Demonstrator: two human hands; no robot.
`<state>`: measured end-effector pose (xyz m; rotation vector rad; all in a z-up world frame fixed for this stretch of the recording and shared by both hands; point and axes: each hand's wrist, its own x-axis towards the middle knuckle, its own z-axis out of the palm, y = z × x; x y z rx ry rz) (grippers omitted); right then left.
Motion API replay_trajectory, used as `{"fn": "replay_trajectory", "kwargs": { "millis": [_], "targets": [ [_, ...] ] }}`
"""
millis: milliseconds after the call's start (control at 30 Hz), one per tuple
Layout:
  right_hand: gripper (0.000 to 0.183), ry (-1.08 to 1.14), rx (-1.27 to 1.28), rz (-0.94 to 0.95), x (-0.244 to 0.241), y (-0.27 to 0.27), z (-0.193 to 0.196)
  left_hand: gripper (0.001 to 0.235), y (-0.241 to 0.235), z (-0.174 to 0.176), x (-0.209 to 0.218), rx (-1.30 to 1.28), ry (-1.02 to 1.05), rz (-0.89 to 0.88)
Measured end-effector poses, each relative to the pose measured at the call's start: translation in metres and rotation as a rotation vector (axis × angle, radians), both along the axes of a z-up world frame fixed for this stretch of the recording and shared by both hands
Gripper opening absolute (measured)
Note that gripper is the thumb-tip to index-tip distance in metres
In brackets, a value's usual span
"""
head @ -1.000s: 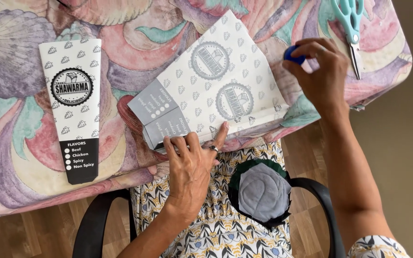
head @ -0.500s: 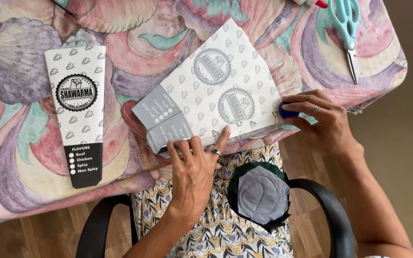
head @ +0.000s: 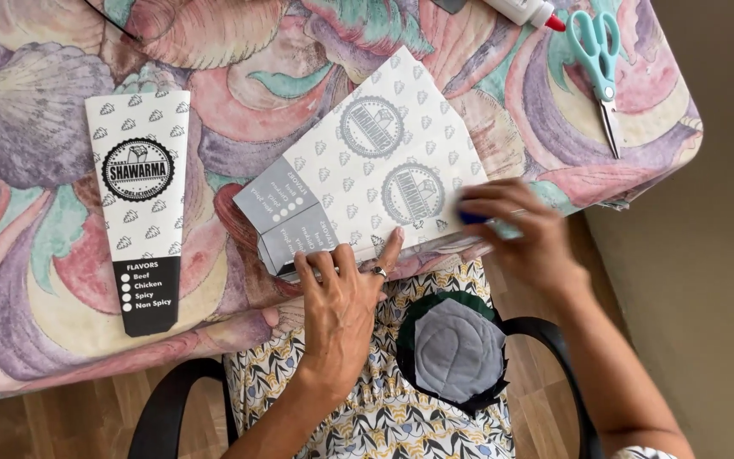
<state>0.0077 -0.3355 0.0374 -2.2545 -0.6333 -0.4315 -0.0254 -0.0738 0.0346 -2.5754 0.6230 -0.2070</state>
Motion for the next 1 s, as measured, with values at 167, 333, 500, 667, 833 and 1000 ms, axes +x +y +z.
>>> {"fn": "replay_trajectory", "kwargs": {
  "millis": [167, 333, 500, 667, 833, 1000],
  "targets": [
    [0.019, -0.069, 0.069, 0.163, 0.007, 0.032, 0.012, 0.097, 0.003, -0.011, 0.002, -0.067, 0.025, -0.015],
    [0.019, -0.063, 0.019, -0.013, 0.005, -0.013, 0.003, 0.101, 0.002, -0.01, 0.003, -0.194, 0.054, -0.047],
    [0.016, -0.1, 0.112, 0.15, 0.009, 0.059, 0.002, 0.077, 0.001, 0.001, 0.0, -0.167, 0.037, -0.043],
    [0.017, -0.034, 0.05, 0.153, 0.01, 0.022, 0.016, 0.074, 0.016, -0.036, -0.006, -0.323, -0.074, -0.09],
    [0.018, -0.042, 0.108, 0.224, 0.018, 0.072, 0.005, 0.055, 0.025, -0.041, -0.011, -0.38, -0.145, -0.138],
    [0.017, -0.06, 0.066, 0.347, 0.026, 0.098, 0.02, 0.05, 0.025, -0.054, -0.004, -0.592, -0.278, -0.162]
  ]
}}
